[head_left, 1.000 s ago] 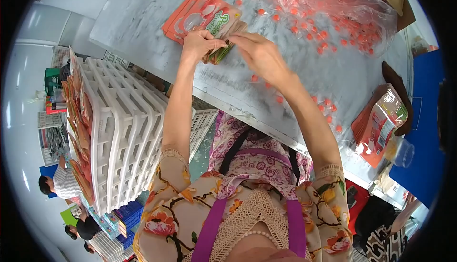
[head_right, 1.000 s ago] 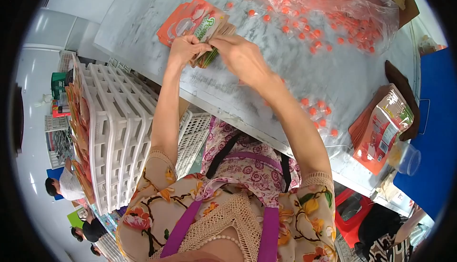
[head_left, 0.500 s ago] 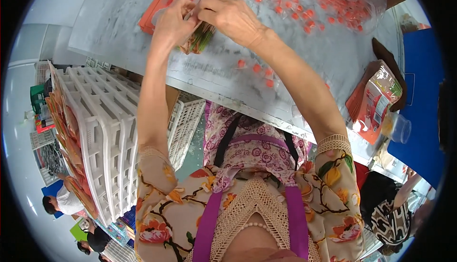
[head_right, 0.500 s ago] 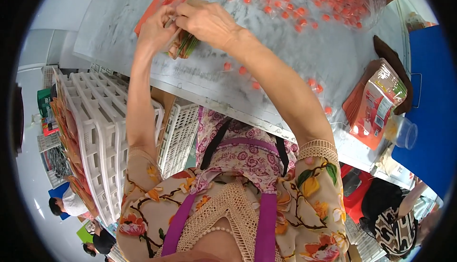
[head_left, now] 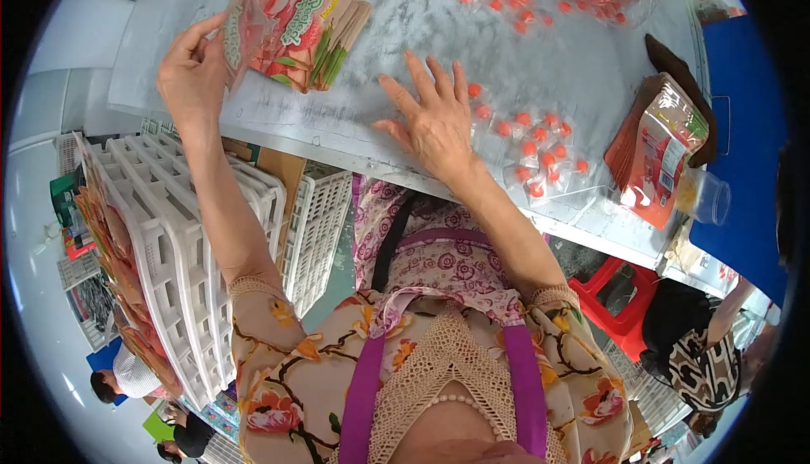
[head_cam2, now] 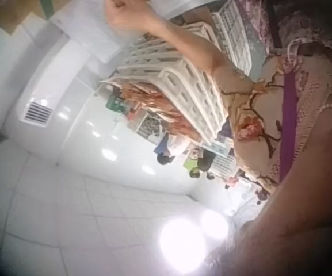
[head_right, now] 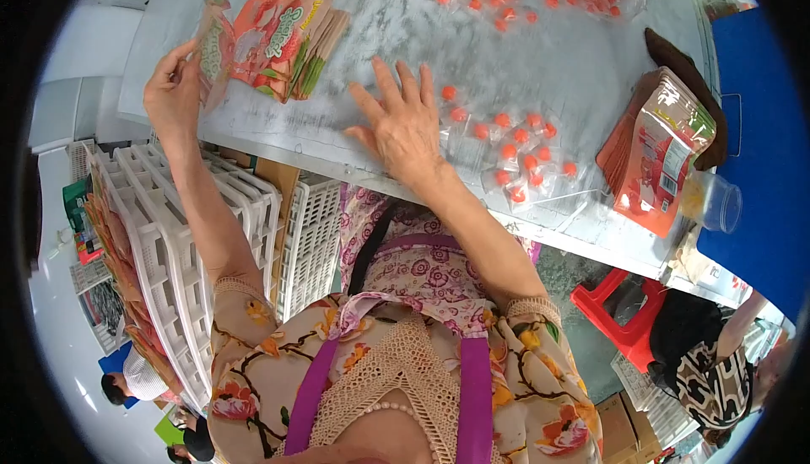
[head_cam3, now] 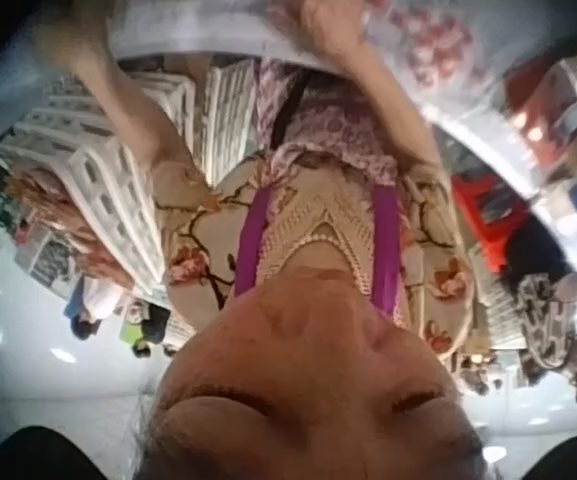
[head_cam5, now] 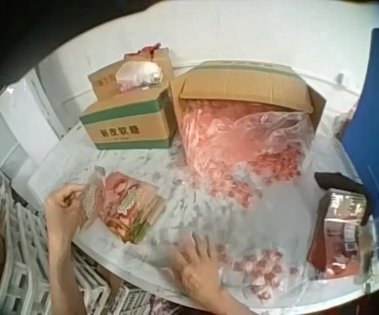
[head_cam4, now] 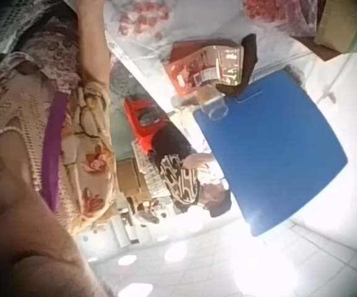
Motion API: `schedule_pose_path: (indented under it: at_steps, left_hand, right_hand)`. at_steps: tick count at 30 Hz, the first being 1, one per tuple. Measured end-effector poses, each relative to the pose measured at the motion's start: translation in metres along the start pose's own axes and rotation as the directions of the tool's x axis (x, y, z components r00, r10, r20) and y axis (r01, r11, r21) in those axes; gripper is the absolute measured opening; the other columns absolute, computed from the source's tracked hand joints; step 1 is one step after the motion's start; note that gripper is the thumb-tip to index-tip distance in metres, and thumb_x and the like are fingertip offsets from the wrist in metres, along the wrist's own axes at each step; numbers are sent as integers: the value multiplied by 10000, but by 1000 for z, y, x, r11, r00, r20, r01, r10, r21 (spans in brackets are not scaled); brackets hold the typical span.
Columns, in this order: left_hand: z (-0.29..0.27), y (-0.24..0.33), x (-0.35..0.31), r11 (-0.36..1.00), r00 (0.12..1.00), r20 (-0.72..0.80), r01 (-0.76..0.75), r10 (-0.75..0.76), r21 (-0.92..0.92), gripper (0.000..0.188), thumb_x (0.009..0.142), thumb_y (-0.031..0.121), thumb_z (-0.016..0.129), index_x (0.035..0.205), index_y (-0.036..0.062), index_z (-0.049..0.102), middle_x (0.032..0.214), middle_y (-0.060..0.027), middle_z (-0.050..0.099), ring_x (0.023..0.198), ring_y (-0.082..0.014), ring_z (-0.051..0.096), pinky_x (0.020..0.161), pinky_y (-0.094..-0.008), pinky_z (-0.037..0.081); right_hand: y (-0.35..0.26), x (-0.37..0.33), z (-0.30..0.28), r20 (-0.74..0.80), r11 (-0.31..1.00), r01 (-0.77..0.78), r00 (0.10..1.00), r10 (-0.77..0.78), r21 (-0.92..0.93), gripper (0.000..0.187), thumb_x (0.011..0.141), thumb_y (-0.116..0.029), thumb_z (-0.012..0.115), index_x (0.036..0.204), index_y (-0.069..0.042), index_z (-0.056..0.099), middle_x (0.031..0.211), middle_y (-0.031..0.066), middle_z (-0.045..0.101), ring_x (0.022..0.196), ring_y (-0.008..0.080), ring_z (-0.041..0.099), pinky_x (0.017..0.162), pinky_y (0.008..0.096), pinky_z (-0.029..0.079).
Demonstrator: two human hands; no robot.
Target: Manually counting and placing small candies into plastic retail packets and sealing them.
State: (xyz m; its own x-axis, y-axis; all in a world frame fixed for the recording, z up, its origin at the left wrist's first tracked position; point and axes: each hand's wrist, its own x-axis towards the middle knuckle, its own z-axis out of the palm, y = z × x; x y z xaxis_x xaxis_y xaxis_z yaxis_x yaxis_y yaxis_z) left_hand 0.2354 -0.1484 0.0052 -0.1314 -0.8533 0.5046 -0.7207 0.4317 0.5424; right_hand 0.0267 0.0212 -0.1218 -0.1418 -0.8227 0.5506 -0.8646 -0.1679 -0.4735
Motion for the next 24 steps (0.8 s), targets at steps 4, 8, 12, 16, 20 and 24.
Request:
schedule_pose_path:
  at_steps: [4, 8, 12, 16, 20, 24]
  left_hand:
    - [13, 10, -15, 981, 992, 95, 103, -87, -167, 196, 850, 10, 666, 1020, 71, 741, 661, 37, 561, 576, -25, 483, 520, -209, 389]
    - [11, 15, -32, 967, 991, 111, 95, -70, -236, 213, 848, 6, 664, 1051, 37, 720, 636, 28, 545, 551, -33, 465, 510, -210, 384]
    - [17, 21, -42, 976, 991, 131, 57, -30, -208, 231, 845, -5, 650, 1064, 31, 711, 636, 28, 544, 560, -33, 470, 516, -210, 389]
    - [29, 45, -48, 973, 989, 151, 33, 2, -229, 232, 835, 8, 657, 1059, 33, 711, 645, 27, 541, 553, -37, 459, 517, -215, 388]
    - [41, 60, -51, 979, 982, 180, -15, 52, -203, 242, 819, 41, 669, 1058, 39, 710, 645, 18, 508, 546, -61, 441, 530, -234, 396]
    - [50, 82, -56, 981, 966, 227, -84, 124, -178, 248, 813, 59, 665, 1056, 44, 710, 641, -29, 491, 571, -98, 459, 564, -252, 411]
  right_hand:
    - [24, -13, 15, 266, 981, 17, 963, 35, -191, 246, 769, -293, 744, 978, -166, 722, 1269, 67, 582, 1246, 351, 475, 1129, 595, 211]
    - [33, -23, -13, 342, 940, 39, 936, 84, -338, 189, 778, -321, 736, 891, -170, 737, 1312, 77, 558, 1261, 353, 461, 1124, 622, 191]
    - [40, -39, -36, 176, 947, -116, 969, 175, -300, 251, 797, -357, 712, 985, -190, 719, 1351, 72, 533, 1258, 347, 458, 1097, 653, 193]
    - [46, -45, -38, 90, 949, -164, 977, 194, -268, 327, 789, -351, 711, 1072, -188, 683, 1368, 63, 514, 1219, 340, 476, 1023, 628, 292]
    - [53, -48, -28, 77, 945, -197, 972, 224, -260, 300, 760, -266, 727, 1038, -168, 673, 1264, 52, 567, 1124, 320, 517, 922, 533, 414]
    - [72, -48, -17, -13, 958, -155, 988, 156, -242, 265, 717, -130, 726, 973, -149, 663, 1053, 23, 619, 957, 276, 567, 739, 384, 512]
